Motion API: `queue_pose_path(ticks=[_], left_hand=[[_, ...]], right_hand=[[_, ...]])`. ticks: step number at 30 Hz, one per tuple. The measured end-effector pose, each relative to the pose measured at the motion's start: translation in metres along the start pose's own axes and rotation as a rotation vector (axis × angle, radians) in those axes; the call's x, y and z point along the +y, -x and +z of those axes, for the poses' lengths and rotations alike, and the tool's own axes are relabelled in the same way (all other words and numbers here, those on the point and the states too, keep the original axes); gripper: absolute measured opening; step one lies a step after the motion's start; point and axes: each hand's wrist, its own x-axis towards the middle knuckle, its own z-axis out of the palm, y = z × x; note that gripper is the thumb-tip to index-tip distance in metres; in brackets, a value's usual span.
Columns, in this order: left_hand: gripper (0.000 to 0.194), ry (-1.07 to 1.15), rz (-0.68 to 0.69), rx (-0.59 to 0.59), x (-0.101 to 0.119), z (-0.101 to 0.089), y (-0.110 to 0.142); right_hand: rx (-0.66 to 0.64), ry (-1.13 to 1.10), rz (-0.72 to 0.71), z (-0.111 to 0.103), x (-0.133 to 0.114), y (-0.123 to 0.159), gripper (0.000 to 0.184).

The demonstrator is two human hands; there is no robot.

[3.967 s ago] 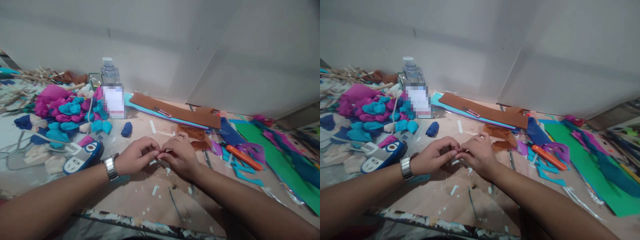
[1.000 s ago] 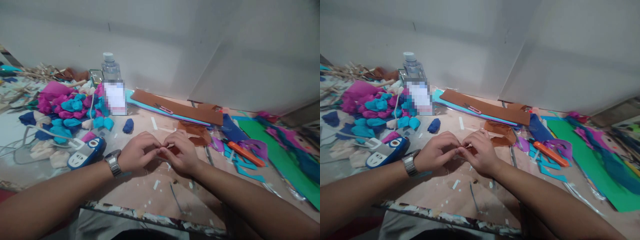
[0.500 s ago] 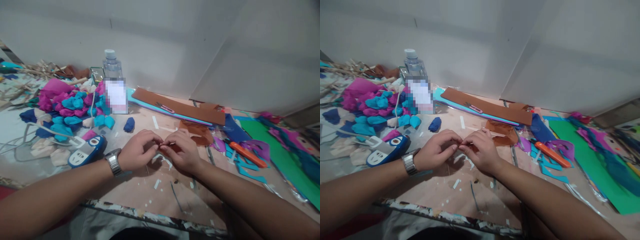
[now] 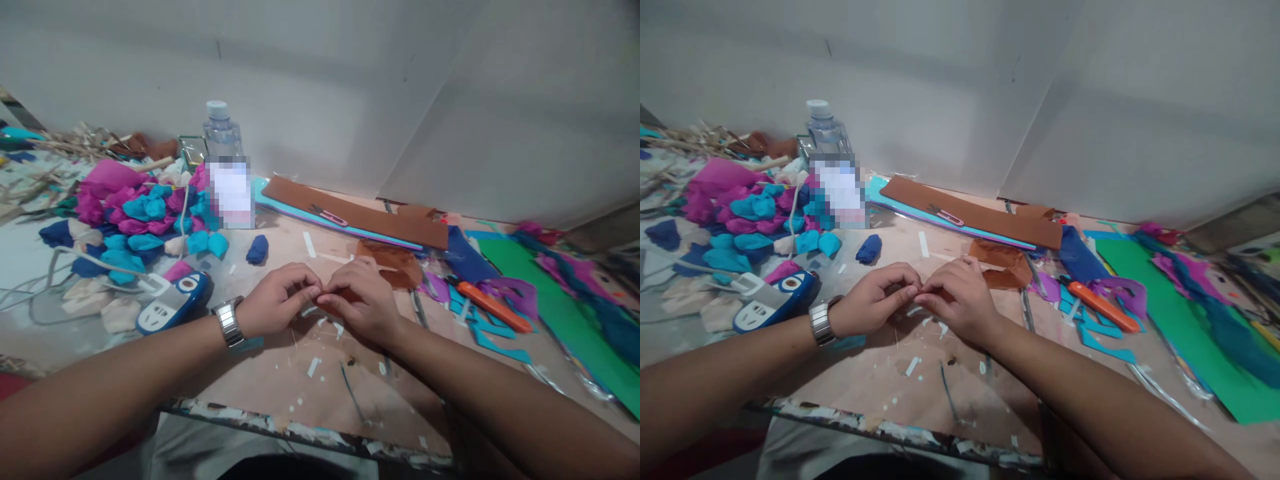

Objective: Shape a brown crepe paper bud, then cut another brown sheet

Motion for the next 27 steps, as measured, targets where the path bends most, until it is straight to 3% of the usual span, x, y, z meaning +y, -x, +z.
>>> queue_pose_path(ticks=[8,14,18,22,27], left_hand=[[0.026,0.135,-0.081,-0.005,0.0,0.001,-0.001],[0.028,0.05,0.022,-0.07,0.001,0.001,0.0],[0.02,-0.072,0.073,-0.089,0.0,0.002,0.001],[0.034,-0.274,0.166,-0.111,0.002,0.007,0.003],[0.03,-0.418,0.12,-0.121,0.006,0.015,0.005]], right_hand=[[-0.013,-0.02,-0.032,-0.002,-0.003,-0.001,0.018],[0.024,-0.015,0.0,-0.001,-0.003,0.0,0.018],[0.048,-0.01,0.013,0.001,-0.001,0.002,0.016],[0.043,0.008,0.004,0.001,-0.002,0.001,0.015],[0.041,0.024,-0.015,0.003,-0.007,-0.003,0.014]])
